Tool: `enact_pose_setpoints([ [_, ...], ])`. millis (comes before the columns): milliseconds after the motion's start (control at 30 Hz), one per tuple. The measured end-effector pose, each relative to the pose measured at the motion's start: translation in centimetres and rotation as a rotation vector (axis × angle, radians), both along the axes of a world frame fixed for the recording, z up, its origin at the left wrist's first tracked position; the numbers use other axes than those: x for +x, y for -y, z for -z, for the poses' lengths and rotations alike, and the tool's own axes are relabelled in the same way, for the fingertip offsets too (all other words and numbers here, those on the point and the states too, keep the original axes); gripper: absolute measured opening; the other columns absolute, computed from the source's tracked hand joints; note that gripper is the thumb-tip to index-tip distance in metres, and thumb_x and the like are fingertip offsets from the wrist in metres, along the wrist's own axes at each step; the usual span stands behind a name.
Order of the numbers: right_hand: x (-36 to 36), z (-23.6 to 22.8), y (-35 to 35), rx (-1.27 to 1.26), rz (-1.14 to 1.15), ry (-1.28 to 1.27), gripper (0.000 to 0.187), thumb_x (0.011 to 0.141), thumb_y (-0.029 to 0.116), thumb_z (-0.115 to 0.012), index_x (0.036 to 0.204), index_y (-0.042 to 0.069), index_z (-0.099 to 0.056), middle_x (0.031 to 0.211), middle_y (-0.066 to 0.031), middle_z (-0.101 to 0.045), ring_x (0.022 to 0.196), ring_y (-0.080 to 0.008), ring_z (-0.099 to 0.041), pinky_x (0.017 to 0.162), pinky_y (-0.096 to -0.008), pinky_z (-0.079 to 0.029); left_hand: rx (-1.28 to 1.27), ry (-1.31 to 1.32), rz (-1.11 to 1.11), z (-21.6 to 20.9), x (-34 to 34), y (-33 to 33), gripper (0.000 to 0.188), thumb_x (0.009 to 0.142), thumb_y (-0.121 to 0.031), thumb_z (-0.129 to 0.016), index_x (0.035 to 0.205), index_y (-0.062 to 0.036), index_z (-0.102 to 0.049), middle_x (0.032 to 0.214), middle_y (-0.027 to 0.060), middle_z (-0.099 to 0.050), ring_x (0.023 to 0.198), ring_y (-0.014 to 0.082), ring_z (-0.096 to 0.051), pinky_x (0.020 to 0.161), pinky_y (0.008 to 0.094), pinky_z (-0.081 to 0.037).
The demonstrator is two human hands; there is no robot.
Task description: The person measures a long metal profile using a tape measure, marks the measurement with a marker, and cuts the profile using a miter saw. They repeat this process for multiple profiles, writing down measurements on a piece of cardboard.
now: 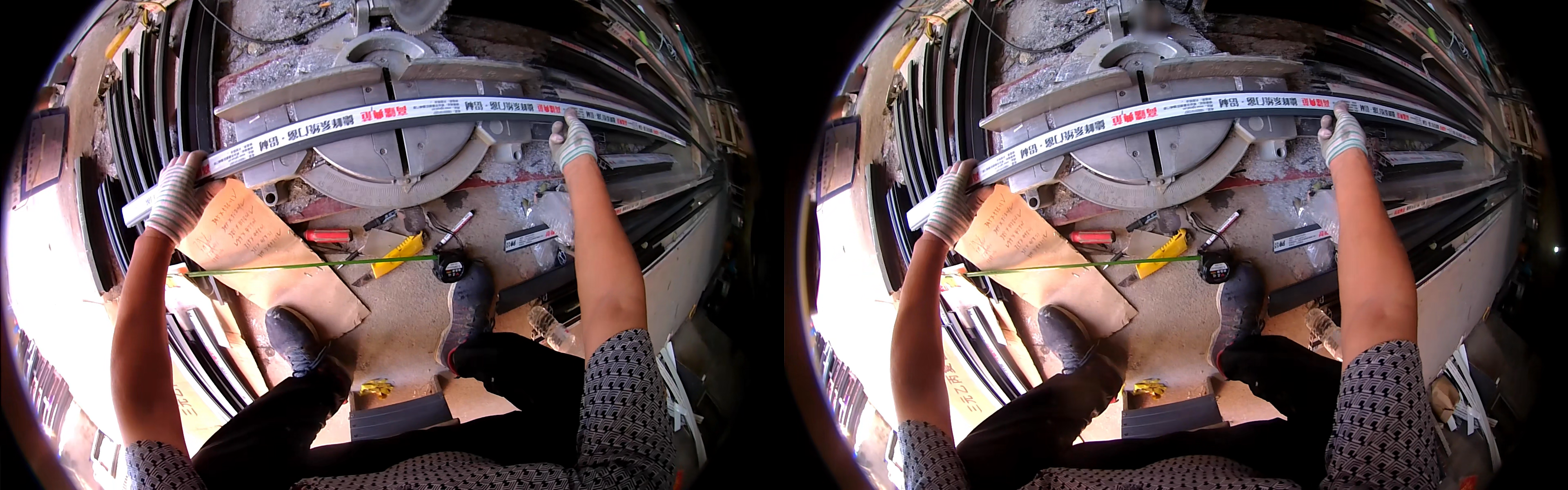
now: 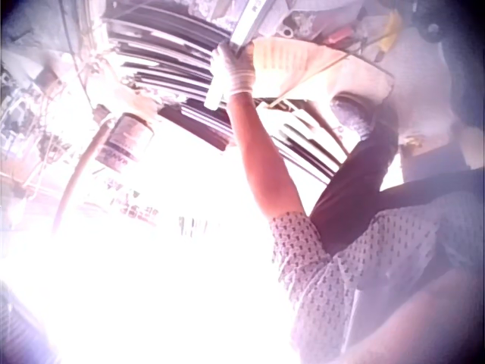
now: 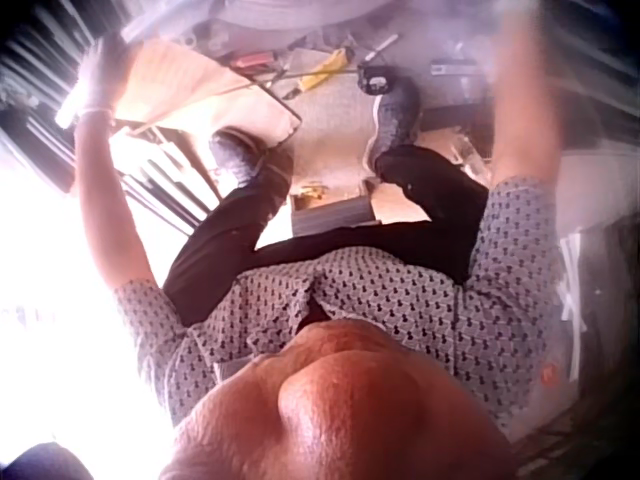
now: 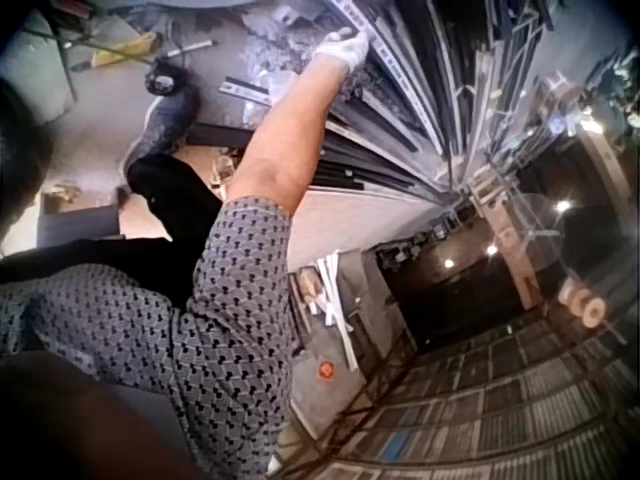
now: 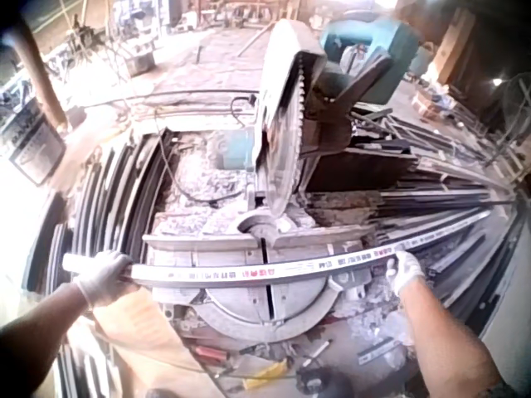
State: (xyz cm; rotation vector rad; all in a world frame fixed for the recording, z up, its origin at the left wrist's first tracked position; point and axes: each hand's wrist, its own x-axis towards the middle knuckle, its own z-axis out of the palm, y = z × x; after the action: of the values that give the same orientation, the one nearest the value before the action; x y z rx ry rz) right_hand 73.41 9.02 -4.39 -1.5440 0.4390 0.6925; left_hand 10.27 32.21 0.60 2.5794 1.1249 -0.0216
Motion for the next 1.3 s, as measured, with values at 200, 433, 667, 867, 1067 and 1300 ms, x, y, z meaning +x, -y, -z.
enact_pose_setpoints([
  [200, 2.0, -0.1, -1.3, -0.050, 0.023, 0.037, 0.013, 0.100, 0.026, -0.071, 0.100, 0.015, -0.062, 0.076, 0.0005, -0.060, 0.059, -0.0110, -0.055, 0.041, -0.0225, -0.033, -0.039, -0.035, -0.002, 0.3, 1.9, -1.0, 0.045, 0.085, -0.025, -0.079, 0.120, -0.0036, -0.059, 0.107, 0.0188, -0.062, 0.101, 0.0408, -0.057, 0.091, 0.0471, -0.046],
  [433, 4.4, 1.2, -1.8, 0.000, -0.017, 0.076, 0.014, 0.100, 0.025, -0.071, 0.105, 0.014, -0.063, 0.087, 0.0004, -0.062, 0.065, -0.0131, -0.055, 0.045, -0.0235, -0.038, -0.036, -0.036, -0.009, 0.2, 3.2, -1.4, 0.046, 0.086, -0.027, -0.079, 0.121, -0.0042, -0.060, 0.109, 0.0189, -0.062, 0.103, 0.0415, -0.057, 0.095, 0.0478, -0.045],
  [667, 4.8, 1.9, -1.8, 0.009, 0.020, 0.045, 0.014, 0.099, 0.024, -0.072, 0.105, 0.014, -0.065, 0.085, 0.0004, -0.062, 0.065, -0.0137, -0.055, 0.049, -0.0235, -0.043, -0.031, -0.019, -0.001, 0.8, 3.3, -2.2, 0.053, 0.087, -0.027, -0.078, 0.131, -0.0055, -0.057, 0.113, 0.0184, -0.062, 0.107, 0.0413, -0.056, 0.097, 0.0479, -0.044],
  [867, 4.8, 1.8, -2.0, 0.021, 0.034, 0.046, 0.012, 0.099, 0.024, -0.072, 0.104, 0.015, -0.066, 0.086, 0.0006, -0.063, 0.068, -0.0140, -0.055, 0.050, -0.0232, -0.044, -0.042, -0.067, 0.009, 0.5, 3.6, -2.6, 0.056, 0.089, -0.032, -0.076, 0.134, -0.0057, -0.056, 0.114, 0.0186, -0.062, 0.107, 0.0411, -0.056, 0.097, 0.0479, -0.043],
  [1067, 5.1, 2.1, -1.9, 0.045, 0.035, 0.044, 0.011, 0.099, 0.023, -0.071, 0.105, 0.015, -0.066, 0.086, 0.0004, -0.063, 0.065, -0.0141, -0.052, 0.050, -0.0231, -0.043, -0.041, -0.058, 0.028, 0.4, 3.8, -2.6, 0.059, 0.091, -0.042, -0.074, 0.132, -0.0051, -0.057, 0.112, 0.0189, -0.062, 0.105, 0.0405, -0.057, 0.095, 0.0474, -0.044],
  [1300, 5.0, 2.3, -1.7, 0.048, 0.044, 0.053, 0.014, 0.099, 0.022, -0.071, 0.105, 0.012, -0.064, 0.084, -0.0019, -0.062, 0.062, -0.0148, -0.054, 0.047, -0.0242, -0.044, -0.138, -0.003, 0.010, 0.1, 4.9, -2.8, 0.057, 0.090, -0.043, -0.075, 0.128, -0.0039, -0.060, 0.106, 0.0192, -0.064, 0.100, 0.0390, -0.060, 0.093, 0.0464, -0.046],
])
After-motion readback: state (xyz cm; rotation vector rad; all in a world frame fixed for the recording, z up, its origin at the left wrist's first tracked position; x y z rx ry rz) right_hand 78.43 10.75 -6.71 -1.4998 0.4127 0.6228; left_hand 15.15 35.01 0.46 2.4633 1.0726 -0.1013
